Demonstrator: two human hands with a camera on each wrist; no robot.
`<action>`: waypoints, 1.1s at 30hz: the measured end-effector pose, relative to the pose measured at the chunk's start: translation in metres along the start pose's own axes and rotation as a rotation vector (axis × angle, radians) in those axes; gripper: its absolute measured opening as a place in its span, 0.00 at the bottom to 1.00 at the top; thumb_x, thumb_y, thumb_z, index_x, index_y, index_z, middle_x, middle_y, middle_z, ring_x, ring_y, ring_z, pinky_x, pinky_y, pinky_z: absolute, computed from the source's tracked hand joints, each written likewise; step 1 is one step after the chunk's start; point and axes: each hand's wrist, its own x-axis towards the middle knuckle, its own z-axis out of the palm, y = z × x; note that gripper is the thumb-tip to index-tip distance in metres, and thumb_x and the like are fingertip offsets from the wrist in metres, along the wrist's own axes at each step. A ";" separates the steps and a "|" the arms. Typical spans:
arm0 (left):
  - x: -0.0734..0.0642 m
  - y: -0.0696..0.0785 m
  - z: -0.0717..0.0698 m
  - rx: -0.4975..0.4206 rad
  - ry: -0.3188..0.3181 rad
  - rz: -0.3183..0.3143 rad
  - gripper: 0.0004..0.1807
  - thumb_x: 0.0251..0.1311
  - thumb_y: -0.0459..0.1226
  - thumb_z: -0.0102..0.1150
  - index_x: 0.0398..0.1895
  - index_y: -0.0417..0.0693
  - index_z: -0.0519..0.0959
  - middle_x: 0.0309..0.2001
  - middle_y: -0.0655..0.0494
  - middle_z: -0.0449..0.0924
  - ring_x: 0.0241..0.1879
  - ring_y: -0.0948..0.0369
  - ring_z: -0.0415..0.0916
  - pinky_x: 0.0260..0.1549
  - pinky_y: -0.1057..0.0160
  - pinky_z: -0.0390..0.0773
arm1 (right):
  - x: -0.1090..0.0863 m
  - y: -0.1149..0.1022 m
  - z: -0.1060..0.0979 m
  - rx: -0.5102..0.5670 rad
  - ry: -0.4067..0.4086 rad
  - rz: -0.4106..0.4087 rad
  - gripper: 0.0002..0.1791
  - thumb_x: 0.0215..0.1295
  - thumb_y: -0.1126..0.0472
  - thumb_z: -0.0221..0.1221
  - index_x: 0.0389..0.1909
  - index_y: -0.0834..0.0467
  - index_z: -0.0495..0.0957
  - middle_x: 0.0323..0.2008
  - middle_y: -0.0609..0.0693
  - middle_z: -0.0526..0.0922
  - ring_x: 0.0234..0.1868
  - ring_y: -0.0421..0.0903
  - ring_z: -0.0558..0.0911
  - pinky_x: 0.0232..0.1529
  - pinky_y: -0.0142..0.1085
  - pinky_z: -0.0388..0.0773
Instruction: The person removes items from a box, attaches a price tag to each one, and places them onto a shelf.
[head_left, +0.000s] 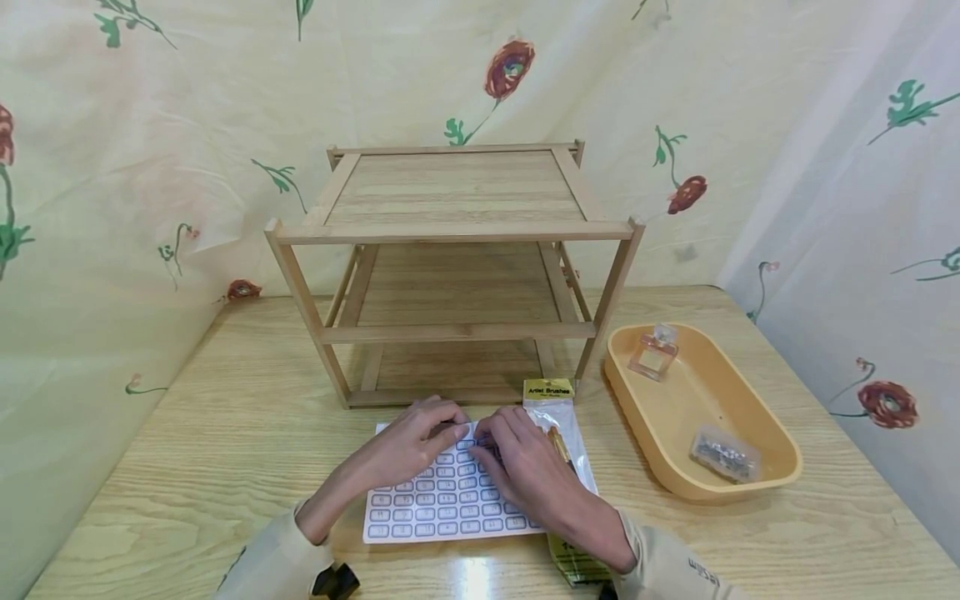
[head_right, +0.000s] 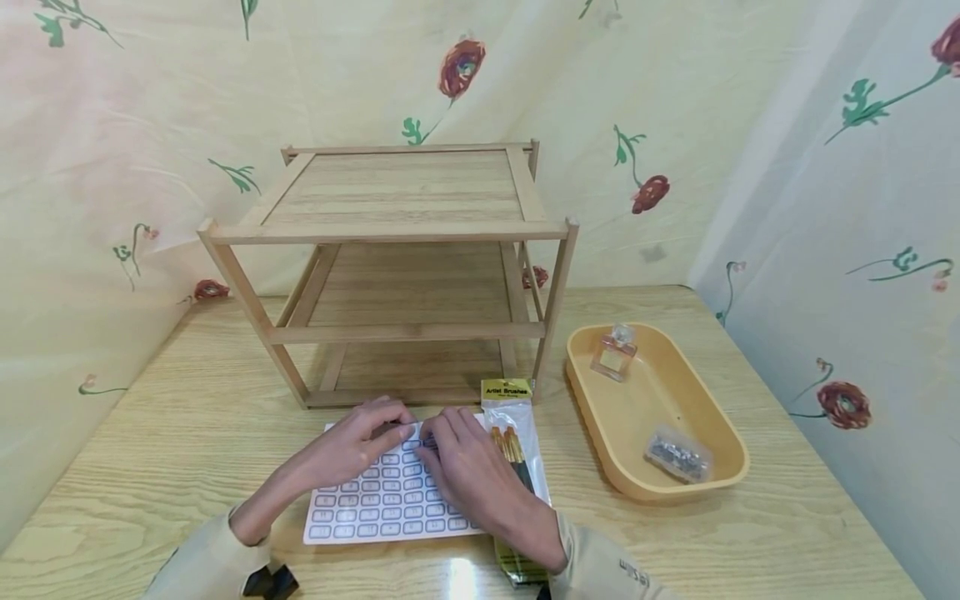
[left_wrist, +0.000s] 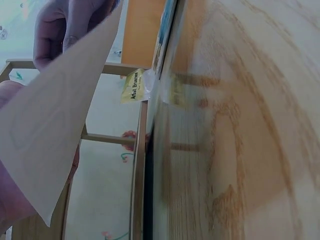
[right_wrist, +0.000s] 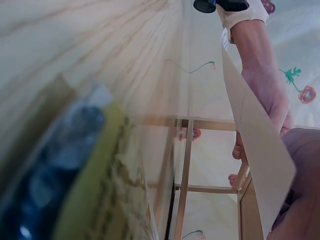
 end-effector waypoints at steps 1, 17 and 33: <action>0.000 0.000 0.000 -0.004 0.000 -0.007 0.11 0.81 0.40 0.49 0.47 0.48 0.82 0.44 0.62 0.79 0.46 0.61 0.73 0.48 0.56 0.73 | 0.000 0.000 0.000 0.004 -0.002 0.005 0.14 0.61 0.67 0.71 0.40 0.60 0.75 0.36 0.47 0.76 0.36 0.42 0.73 0.35 0.34 0.75; 0.005 0.000 0.000 -0.040 -0.032 -0.013 0.11 0.80 0.36 0.50 0.47 0.45 0.83 0.38 0.63 0.80 0.35 0.64 0.74 0.38 0.63 0.76 | 0.000 0.000 0.000 0.018 -0.027 0.046 0.09 0.64 0.67 0.69 0.38 0.58 0.77 0.35 0.46 0.76 0.37 0.42 0.74 0.36 0.34 0.76; 0.005 -0.002 -0.002 -0.037 -0.042 -0.031 0.11 0.80 0.36 0.50 0.48 0.44 0.83 0.33 0.63 0.78 0.29 0.66 0.72 0.30 0.64 0.73 | -0.002 -0.002 -0.001 0.053 -0.027 0.056 0.10 0.63 0.65 0.70 0.37 0.57 0.77 0.34 0.44 0.75 0.36 0.40 0.72 0.35 0.32 0.74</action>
